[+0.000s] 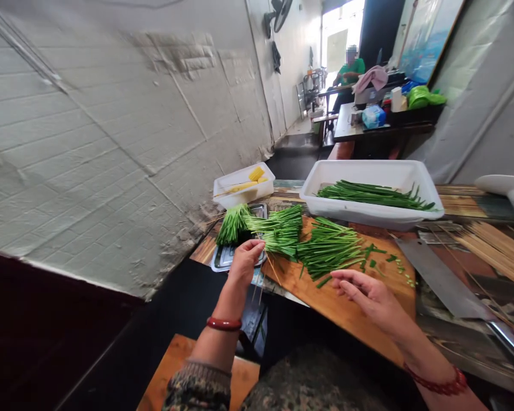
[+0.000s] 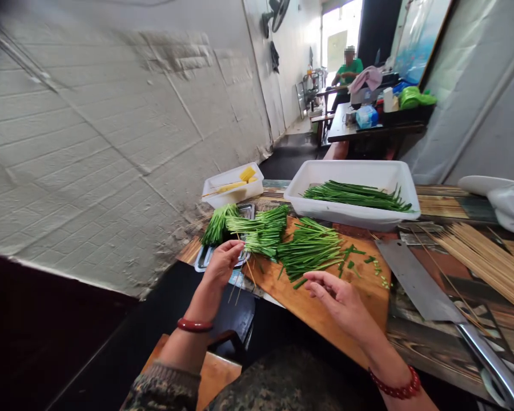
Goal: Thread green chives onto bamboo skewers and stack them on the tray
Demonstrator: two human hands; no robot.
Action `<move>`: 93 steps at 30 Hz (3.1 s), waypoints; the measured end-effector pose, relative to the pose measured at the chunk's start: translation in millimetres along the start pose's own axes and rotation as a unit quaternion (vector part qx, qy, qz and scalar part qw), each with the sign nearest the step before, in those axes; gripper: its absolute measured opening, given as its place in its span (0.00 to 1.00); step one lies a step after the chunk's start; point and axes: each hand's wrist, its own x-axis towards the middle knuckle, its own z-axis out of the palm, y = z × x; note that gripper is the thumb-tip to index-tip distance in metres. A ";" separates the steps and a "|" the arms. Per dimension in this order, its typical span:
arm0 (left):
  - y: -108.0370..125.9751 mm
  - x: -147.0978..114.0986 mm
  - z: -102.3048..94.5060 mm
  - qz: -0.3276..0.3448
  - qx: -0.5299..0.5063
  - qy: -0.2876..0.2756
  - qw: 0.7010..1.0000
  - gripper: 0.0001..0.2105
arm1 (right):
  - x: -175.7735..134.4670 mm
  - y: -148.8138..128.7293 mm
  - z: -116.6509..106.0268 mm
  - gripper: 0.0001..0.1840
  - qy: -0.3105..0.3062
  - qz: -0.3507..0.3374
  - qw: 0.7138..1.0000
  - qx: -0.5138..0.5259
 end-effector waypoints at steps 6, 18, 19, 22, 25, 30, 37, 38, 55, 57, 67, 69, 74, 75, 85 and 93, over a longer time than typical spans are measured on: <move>9.4 -43.3 27.5 0.115 0.011 -0.070 0.991 0.10 | 31.4 -29.3 27.3 0.19 0.000 -0.070 0.998 0.011; -8.0 -81.9 94.7 0.353 0.310 -0.137 0.872 0.08 | 37.3 -35.2 44.4 0.13 0.185 -0.194 0.960 -0.079; -9.0 -82.1 98.8 0.357 0.310 -0.147 0.869 0.08 | 35.3 -34.4 41.7 0.13 0.201 -0.197 0.956 -0.087; -8.6 -83.5 111.2 0.364 0.303 -0.165 0.865 0.06 | 28.4 -38.4 34.0 0.14 0.236 -0.217 0.939 -0.127; -4.4 -91.6 119.5 0.380 0.271 -0.212 0.859 0.04 | 20.9 -46.7 23.5 0.15 0.257 -0.215 0.929 -0.157; 8.3 -112.0 100.7 0.344 0.157 -0.282 0.882 0.06 | 8.5 -54.4 -5.1 0.21 0.261 -0.110 0.956 -0.073; 43.8 -74.6 66.6 0.312 0.129 -0.111 0.935 0.08 | -13.8 -56.0 -24.5 0.25 0.139 -0.012 0.988 0.062; 48.4 -69.7 68.7 0.314 0.133 -0.136 0.930 0.09 | -17.1 -55.8 -23.5 0.24 0.118 -0.006 0.991 0.065; 6.8 -66.3 137.1 -0.017 0.104 -0.454 0.885 0.15 | -30.1 -25.1 -49.9 0.21 0.111 0.027 0.993 0.026; 4.2 -66.5 144.9 -0.019 0.109 -0.460 0.881 0.15 | -30.2 -17.1 -53.6 0.22 0.112 0.038 0.992 0.033; -3.8 -67.3 163.3 0.000 0.127 -0.497 0.858 0.15 | -28.9 -0.8 -59.3 0.19 0.178 0.000 0.980 -0.088; -6.3 -68.3 164.0 -0.008 0.126 -0.497 0.859 0.15 | -28.8 1.0 -57.4 0.20 0.214 -0.028 0.965 -0.149; -12.9 -68.8 165.4 0.002 0.132 -0.477 0.869 0.16 | -29.1 6.6 -56.9 0.18 0.177 0.011 0.981 -0.078; -13.7 -68.1 165.2 0.000 0.131 -0.482 0.866 0.15 | -29.7 7.1 -58.0 0.18 0.166 0.010 0.984 -0.061; -14.8 -64.2 162.5 -0.062 0.099 -0.561 0.820 0.18 | -43.6 4.2 -61.1 0.19 0.053 0.067 0.980 0.178; -18.5 -69.9 154.3 0.004 0.163 -0.521 0.838 0.16 | -51.6 13.7 -46.3 0.21 0.147 0.077 0.981 0.103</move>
